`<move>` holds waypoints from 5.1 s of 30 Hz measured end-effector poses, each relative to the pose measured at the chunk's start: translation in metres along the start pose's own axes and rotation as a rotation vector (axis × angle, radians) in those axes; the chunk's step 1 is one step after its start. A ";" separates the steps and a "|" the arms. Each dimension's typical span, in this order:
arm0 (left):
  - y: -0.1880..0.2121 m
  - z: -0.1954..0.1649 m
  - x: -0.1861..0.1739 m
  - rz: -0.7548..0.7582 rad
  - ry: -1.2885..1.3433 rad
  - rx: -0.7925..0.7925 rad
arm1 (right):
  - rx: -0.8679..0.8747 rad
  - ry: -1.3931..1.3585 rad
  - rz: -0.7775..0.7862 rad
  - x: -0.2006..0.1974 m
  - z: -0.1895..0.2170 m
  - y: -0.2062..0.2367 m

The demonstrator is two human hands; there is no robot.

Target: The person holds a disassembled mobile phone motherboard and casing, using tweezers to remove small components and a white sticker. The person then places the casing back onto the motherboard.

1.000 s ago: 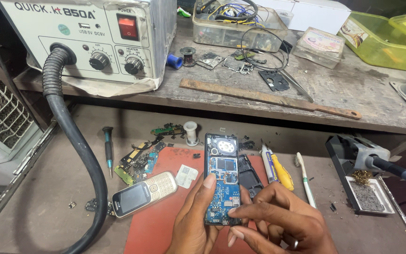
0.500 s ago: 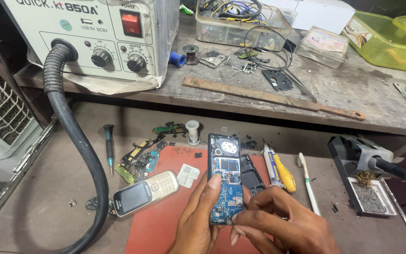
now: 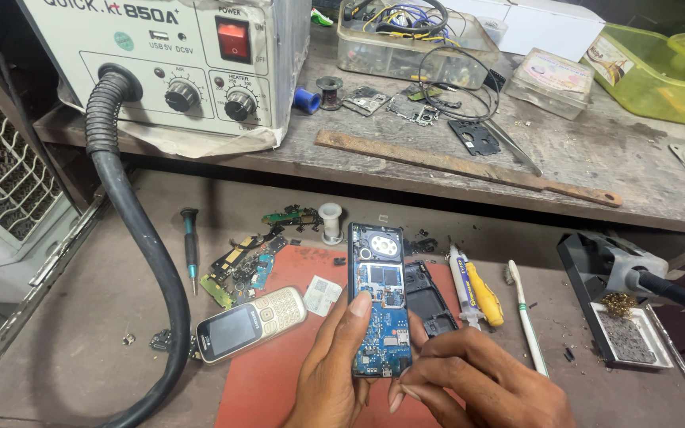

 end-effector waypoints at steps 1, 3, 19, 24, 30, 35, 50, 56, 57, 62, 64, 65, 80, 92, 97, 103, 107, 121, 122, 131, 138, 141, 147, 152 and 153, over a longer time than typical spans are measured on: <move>0.000 0.000 0.000 0.012 0.009 0.003 | 0.014 0.002 -0.011 0.000 0.002 0.000; 0.001 0.000 0.001 0.042 0.013 0.017 | 0.030 0.001 -0.040 0.000 0.004 -0.001; 0.002 0.001 0.003 0.069 -0.006 0.045 | 0.045 -0.032 -0.064 -0.003 0.008 -0.002; 0.001 0.004 -0.001 0.052 -0.002 0.059 | 0.062 -0.024 -0.086 0.002 0.011 -0.002; 0.001 0.006 -0.001 0.058 -0.004 0.048 | 0.103 0.033 -0.024 0.001 0.010 -0.001; 0.000 0.005 -0.001 0.022 -0.026 0.061 | 0.124 -0.112 0.013 -0.006 0.005 -0.003; -0.003 -0.001 -0.008 -0.162 -0.042 0.003 | 0.514 -0.720 0.233 0.016 -0.027 -0.006; -0.005 -0.002 -0.005 -0.144 -0.146 0.019 | 0.629 -1.029 0.303 0.024 -0.033 -0.003; -0.004 -0.003 -0.005 -0.151 -0.151 0.004 | 0.662 -0.960 0.331 0.024 -0.034 -0.002; -0.001 -0.008 -0.003 0.010 -0.189 -0.019 | 0.713 -1.055 0.402 0.024 -0.032 -0.004; -0.001 -0.008 -0.001 0.073 -0.200 -0.010 | 0.858 -0.999 0.463 0.022 -0.031 -0.007; -0.001 -0.009 -0.001 0.074 -0.214 -0.011 | 0.870 -0.975 0.448 0.021 -0.029 -0.009; 0.003 -0.009 -0.004 0.102 -0.190 -0.099 | 0.972 -0.943 0.410 0.017 -0.014 -0.020; 0.002 -0.007 -0.003 0.077 -0.202 -0.078 | 0.963 -0.961 0.374 0.025 -0.016 -0.017; 0.002 -0.006 -0.001 0.043 -0.240 -0.062 | 0.926 -0.971 0.388 0.027 -0.016 -0.016; 0.003 -0.007 -0.002 0.042 -0.253 -0.071 | 0.962 -0.965 0.427 0.028 -0.020 -0.009; 0.007 -0.010 -0.001 0.079 -0.354 0.007 | 0.714 -1.083 0.436 0.027 -0.025 0.000; 0.019 -0.029 0.013 0.241 -0.429 -0.072 | 0.473 -1.148 0.234 0.021 -0.029 0.014; 0.019 -0.029 0.013 0.222 -0.431 -0.079 | 0.523 -1.136 0.238 0.021 -0.030 0.015; 0.018 -0.020 0.010 0.218 -0.318 -0.066 | 0.616 -1.089 0.294 0.020 -0.026 0.012; 0.019 -0.016 0.013 0.114 -0.460 -0.029 | 0.620 -1.079 0.330 0.019 -0.019 0.005; 0.019 -0.016 0.015 0.096 -0.500 -0.017 | 0.617 -1.074 0.333 0.020 -0.019 0.006; 0.019 -0.017 0.018 0.032 -0.552 -0.003 | 0.656 -1.062 0.350 0.020 -0.021 0.008; 0.019 -0.017 0.022 -0.022 -0.544 -0.023 | 0.649 -1.058 0.344 0.020 -0.020 0.006; 0.019 -0.018 0.023 -0.022 -0.551 -0.026 | 0.643 -1.067 0.344 0.020 -0.020 0.006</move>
Point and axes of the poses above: each hand's wrist, its own y-axis away from the middle knuckle, its own x-axis out of the palm, z = x × y, the point moved 1 cm from there along -y, towards the middle knuckle, and after that the axes turned 13 degrees about y, right-handed, at the moved point
